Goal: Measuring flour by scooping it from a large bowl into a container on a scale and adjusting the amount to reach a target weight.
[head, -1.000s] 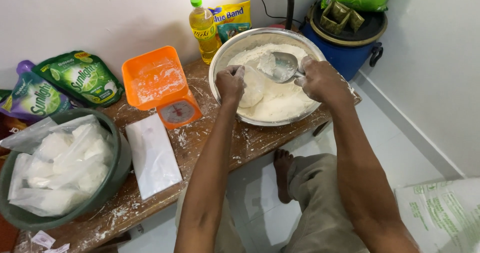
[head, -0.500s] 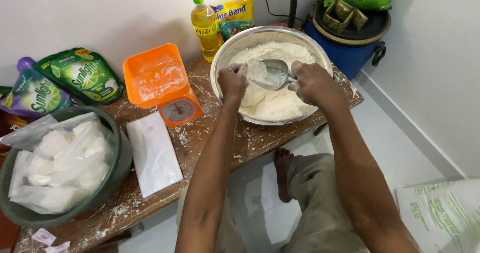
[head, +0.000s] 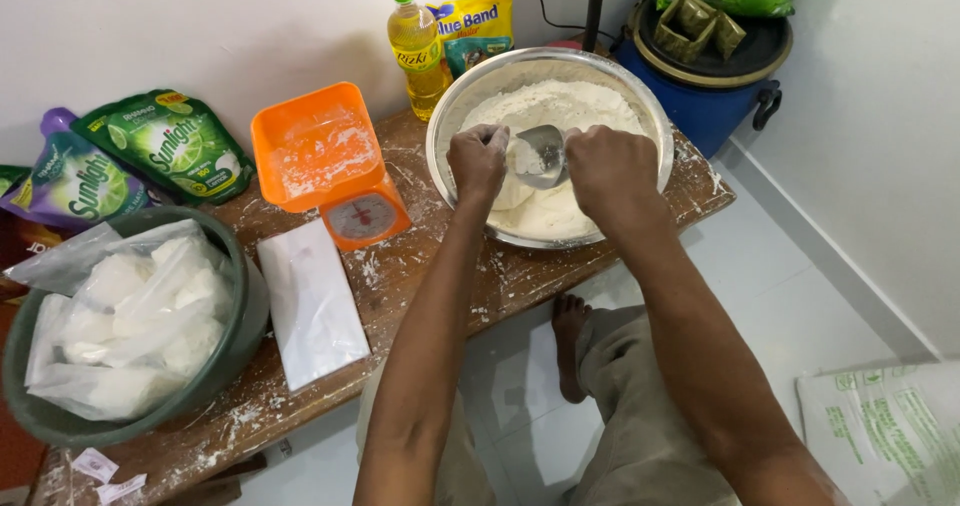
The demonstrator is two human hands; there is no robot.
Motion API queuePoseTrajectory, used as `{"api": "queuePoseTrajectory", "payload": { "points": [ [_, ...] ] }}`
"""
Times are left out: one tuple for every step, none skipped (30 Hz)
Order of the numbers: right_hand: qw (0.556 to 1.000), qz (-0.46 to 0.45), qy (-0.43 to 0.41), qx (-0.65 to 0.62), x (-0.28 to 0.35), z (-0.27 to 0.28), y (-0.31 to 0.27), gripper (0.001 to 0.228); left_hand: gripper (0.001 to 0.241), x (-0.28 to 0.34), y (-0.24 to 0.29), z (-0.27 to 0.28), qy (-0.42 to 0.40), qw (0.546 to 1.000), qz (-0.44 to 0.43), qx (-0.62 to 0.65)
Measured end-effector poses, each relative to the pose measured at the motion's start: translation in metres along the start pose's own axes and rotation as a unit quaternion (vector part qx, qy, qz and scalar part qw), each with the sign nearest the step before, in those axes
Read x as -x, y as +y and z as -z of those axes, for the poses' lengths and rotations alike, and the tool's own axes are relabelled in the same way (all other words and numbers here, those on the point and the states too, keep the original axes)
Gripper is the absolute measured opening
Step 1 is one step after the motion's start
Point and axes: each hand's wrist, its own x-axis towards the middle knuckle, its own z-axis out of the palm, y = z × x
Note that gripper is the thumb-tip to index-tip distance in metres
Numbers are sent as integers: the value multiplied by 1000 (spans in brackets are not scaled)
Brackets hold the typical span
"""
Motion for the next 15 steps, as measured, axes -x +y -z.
{"api": "queuePoseTrajectory", "payload": {
  "points": [
    [1000,0,0,0,1,3,-3,8,22,2,1,2,0,1000,0,0],
    [1000,12,16,19,2,6,-6,9,22,3,3,3,1,1000,1,-3],
    [999,24,32,37,3,9,-9,11,22,5,5,4,1,1000,1,-5],
    [998,24,32,38,3,11,-10,11,22,4,5,4,1,1000,0,-5],
    [998,27,40,50,3,14,-12,12,22,3,5,5,4,1000,3,-5],
    [996,30,48,63,3,16,-13,12,23,2,5,6,9,1000,7,-6],
    [996,31,48,63,1,15,-13,12,23,1,2,4,9,1000,7,-5],
    [996,28,45,66,0,14,-13,11,21,-1,-1,2,14,1000,7,-3],
    [996,25,43,69,-1,13,-13,10,20,-2,-4,0,18,1000,6,0],
    [996,26,44,69,1,16,-12,10,20,-4,-5,-1,19,1000,6,1],
    [997,23,48,63,3,19,-12,10,20,-5,-6,-2,14,1000,6,-6],
    [997,19,53,56,6,22,-11,13,21,-7,-8,-3,9,1000,6,-14],
    [997,19,53,56,10,27,-12,13,21,-8,-12,-6,9,1000,6,-14],
    [997,10,48,58,14,32,-12,14,19,-9,-15,-8,9,1000,7,-15],
    [997,1,42,60,18,38,-13,16,17,-11,-18,-11,10,1000,9,-17]
  ]
}}
